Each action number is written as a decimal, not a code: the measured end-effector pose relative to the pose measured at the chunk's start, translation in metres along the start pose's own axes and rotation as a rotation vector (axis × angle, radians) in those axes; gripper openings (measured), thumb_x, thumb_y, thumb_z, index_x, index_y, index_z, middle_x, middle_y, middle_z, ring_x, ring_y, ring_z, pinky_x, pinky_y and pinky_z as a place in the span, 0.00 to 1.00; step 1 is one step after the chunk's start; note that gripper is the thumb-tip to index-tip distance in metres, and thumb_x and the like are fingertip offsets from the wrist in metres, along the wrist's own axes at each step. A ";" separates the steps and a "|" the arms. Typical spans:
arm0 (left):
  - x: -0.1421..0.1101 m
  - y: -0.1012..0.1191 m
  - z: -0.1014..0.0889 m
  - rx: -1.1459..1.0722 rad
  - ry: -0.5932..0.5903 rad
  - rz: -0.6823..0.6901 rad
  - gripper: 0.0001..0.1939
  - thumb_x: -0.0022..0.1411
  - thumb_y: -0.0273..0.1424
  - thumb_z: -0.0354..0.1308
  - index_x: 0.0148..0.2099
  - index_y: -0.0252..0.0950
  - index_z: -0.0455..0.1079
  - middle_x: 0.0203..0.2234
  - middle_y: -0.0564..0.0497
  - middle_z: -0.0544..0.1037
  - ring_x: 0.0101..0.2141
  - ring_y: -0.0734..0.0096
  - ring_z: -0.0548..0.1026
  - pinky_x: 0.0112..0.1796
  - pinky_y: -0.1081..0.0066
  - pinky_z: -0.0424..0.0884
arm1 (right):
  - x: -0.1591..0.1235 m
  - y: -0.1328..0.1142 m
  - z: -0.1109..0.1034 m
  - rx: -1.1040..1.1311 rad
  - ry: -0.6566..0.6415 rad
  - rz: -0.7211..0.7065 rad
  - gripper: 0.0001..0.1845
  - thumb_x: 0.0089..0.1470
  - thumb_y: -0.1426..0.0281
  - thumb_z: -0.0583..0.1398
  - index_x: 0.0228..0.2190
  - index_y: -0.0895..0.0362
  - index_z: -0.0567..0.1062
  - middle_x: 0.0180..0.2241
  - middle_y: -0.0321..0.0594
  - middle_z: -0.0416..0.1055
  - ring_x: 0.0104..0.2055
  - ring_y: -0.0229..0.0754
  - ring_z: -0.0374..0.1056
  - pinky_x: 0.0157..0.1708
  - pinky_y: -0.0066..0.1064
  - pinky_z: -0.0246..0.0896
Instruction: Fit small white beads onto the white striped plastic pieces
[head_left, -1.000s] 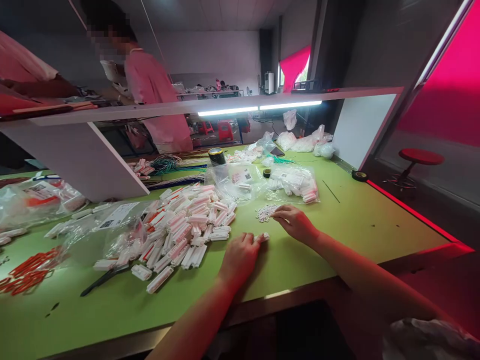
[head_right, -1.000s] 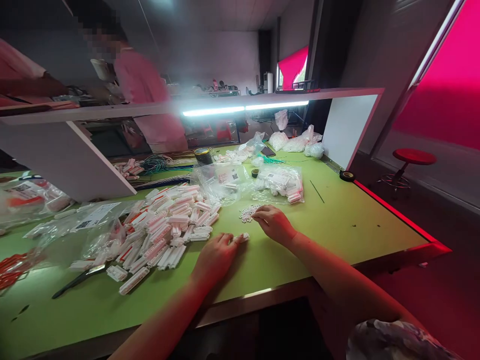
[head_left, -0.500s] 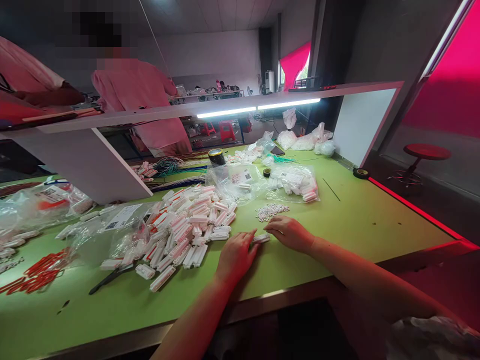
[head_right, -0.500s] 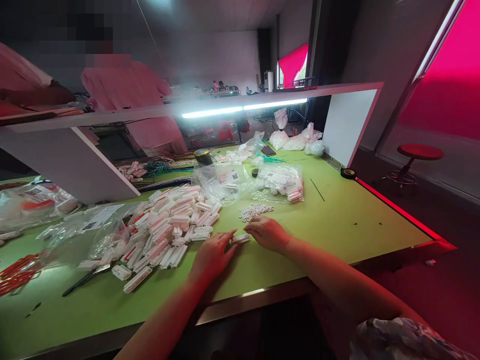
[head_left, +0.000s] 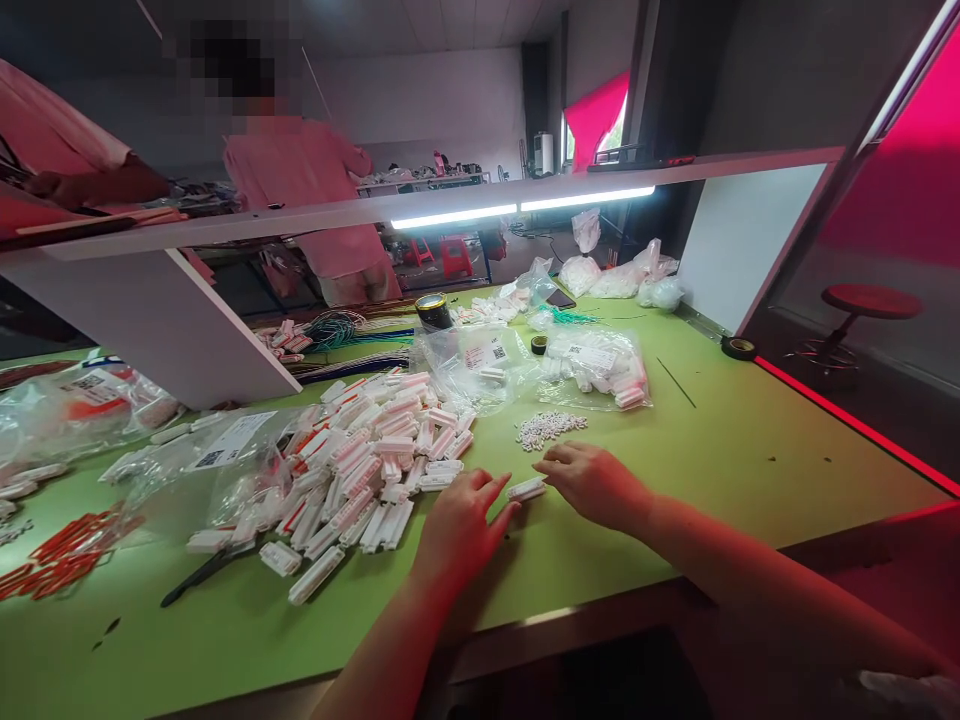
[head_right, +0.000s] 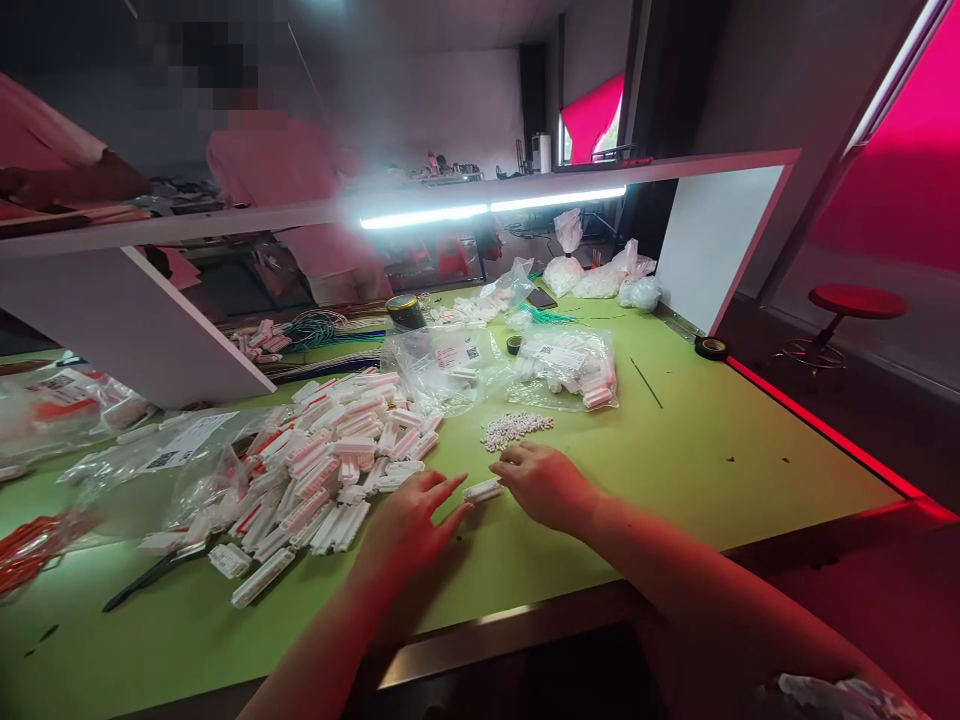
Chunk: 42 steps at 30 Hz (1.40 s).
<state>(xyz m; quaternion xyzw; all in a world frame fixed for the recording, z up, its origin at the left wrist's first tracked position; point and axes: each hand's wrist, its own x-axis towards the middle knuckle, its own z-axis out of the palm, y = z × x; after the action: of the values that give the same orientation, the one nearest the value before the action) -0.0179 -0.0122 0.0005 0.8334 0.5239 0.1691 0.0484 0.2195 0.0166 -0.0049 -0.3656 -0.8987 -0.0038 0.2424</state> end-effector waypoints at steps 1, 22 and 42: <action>-0.001 0.000 -0.001 0.025 0.001 0.008 0.18 0.69 0.38 0.56 0.58 0.40 0.75 0.41 0.43 0.79 0.43 0.56 0.77 0.44 0.59 0.74 | 0.000 -0.002 -0.002 -0.027 -0.015 -0.021 0.13 0.66 0.74 0.57 0.47 0.57 0.80 0.42 0.47 0.78 0.41 0.45 0.73 0.42 0.35 0.69; -0.010 0.029 0.005 0.114 -0.227 0.058 0.20 0.71 0.34 0.53 0.63 0.36 0.68 0.42 0.42 0.78 0.44 0.55 0.74 0.44 0.60 0.70 | -0.021 -0.023 0.011 -0.152 -0.138 -0.083 0.19 0.62 0.77 0.56 0.53 0.61 0.75 0.51 0.54 0.75 0.47 0.51 0.71 0.47 0.41 0.68; 0.011 0.014 0.008 0.064 -0.083 -0.043 0.11 0.72 0.32 0.53 0.44 0.36 0.77 0.43 0.45 0.77 0.44 0.64 0.75 0.47 0.67 0.70 | -0.002 -0.032 0.008 -0.070 -0.289 -0.015 0.22 0.64 0.77 0.53 0.57 0.60 0.72 0.45 0.50 0.73 0.43 0.48 0.71 0.44 0.38 0.68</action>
<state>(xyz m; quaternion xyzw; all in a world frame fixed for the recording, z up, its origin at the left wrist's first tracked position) 0.0008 -0.0077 -0.0006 0.8293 0.5445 0.1165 0.0472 0.1960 -0.0070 -0.0070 -0.3637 -0.9263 0.0160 0.0975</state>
